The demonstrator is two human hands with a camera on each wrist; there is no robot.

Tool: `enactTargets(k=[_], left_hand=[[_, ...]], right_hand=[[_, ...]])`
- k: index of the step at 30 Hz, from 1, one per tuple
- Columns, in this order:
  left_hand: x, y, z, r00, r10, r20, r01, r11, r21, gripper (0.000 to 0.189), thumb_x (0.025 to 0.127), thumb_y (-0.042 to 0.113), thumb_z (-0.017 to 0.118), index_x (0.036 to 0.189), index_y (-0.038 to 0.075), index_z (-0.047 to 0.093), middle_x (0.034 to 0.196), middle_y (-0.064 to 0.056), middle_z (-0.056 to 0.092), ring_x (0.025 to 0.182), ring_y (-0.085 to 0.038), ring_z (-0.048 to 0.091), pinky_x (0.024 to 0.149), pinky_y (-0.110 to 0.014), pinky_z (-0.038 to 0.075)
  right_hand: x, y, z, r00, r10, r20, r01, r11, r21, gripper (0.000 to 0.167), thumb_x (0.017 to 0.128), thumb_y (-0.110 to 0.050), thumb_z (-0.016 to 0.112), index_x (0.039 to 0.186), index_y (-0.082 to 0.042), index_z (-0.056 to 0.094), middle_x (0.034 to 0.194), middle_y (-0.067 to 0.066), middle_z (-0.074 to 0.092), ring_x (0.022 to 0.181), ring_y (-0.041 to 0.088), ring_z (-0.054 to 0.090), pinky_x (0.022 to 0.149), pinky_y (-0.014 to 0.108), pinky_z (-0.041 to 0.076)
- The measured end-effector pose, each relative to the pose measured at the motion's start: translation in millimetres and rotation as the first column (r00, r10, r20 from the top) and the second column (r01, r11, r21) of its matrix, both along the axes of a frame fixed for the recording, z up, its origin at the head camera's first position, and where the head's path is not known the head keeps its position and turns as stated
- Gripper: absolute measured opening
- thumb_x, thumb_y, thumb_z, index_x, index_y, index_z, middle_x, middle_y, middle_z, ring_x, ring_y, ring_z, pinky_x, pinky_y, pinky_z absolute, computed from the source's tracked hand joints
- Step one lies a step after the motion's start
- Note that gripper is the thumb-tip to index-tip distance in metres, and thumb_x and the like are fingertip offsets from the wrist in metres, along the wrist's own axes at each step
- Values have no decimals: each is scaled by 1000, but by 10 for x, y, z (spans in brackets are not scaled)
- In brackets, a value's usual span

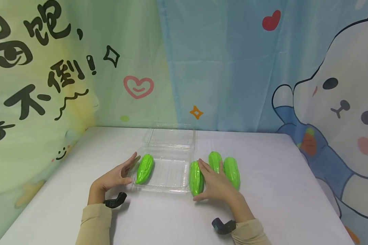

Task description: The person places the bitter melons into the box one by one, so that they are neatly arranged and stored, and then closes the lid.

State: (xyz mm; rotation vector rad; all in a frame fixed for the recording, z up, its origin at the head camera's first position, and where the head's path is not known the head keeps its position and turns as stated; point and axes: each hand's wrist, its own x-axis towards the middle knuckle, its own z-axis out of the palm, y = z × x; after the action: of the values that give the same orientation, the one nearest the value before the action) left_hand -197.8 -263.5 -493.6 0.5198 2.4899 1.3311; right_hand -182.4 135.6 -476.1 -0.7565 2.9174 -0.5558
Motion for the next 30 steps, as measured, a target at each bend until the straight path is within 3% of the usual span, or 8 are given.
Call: enactTargets(k=[8, 15, 19, 25, 30], left_hand=[[-2, -12, -10, 1000, -12, 17, 11, 999, 52, 107, 76, 32, 79, 154, 16, 8, 161, -2, 7, 149, -26, 4, 120, -49, 8], [17, -8, 14, 1000, -13, -1, 13, 1000, 23, 106, 76, 33, 78, 154, 19, 8, 161, -2, 7, 149, -27, 4, 120, -50, 7], [15, -9, 13, 1000, -15, 1, 15, 1000, 20, 105, 77, 30, 78, 154, 19, 8, 161, -2, 8, 149, -26, 4, 120, -49, 7], [-7, -13, -20, 1000, -1, 7, 1, 1000, 17, 105, 76, 30, 79, 154, 18, 9, 161, -1, 9, 149, -25, 5, 120, -48, 7], [-9, -7, -14, 1000, -3, -8, 3, 1000, 2, 106, 76, 32, 78, 154, 18, 8, 161, -1, 8, 149, -26, 5, 120, -50, 8]], right_hand=[[14, 30, 63, 1000, 2, -16, -3, 1000, -26, 130, 51, -56, 86, 150, -3, 22, 156, 13, 27, 137, 35, 38, 112, 69, 0], [32, 66, 126, 1000, 6, -18, -6, 999, -48, 129, 53, -54, 87, 150, -1, 20, 156, 15, 25, 140, 37, 32, 114, 67, 5], [47, 98, 174, 999, -9, 31, 12, 995, -95, 129, 55, -49, 88, 151, -2, 16, 158, 15, 20, 141, 46, 22, 112, 66, 14], [52, 141, 235, 995, -15, 95, 29, 988, -153, 130, 57, -43, 89, 152, -3, 11, 160, 14, 12, 143, 39, 21, 109, 56, 35], [56, 171, 276, 997, -6, 74, 18, 986, -168, 130, 58, -42, 89, 153, -4, 8, 160, 14, 11, 143, 39, 23, 108, 54, 37]])
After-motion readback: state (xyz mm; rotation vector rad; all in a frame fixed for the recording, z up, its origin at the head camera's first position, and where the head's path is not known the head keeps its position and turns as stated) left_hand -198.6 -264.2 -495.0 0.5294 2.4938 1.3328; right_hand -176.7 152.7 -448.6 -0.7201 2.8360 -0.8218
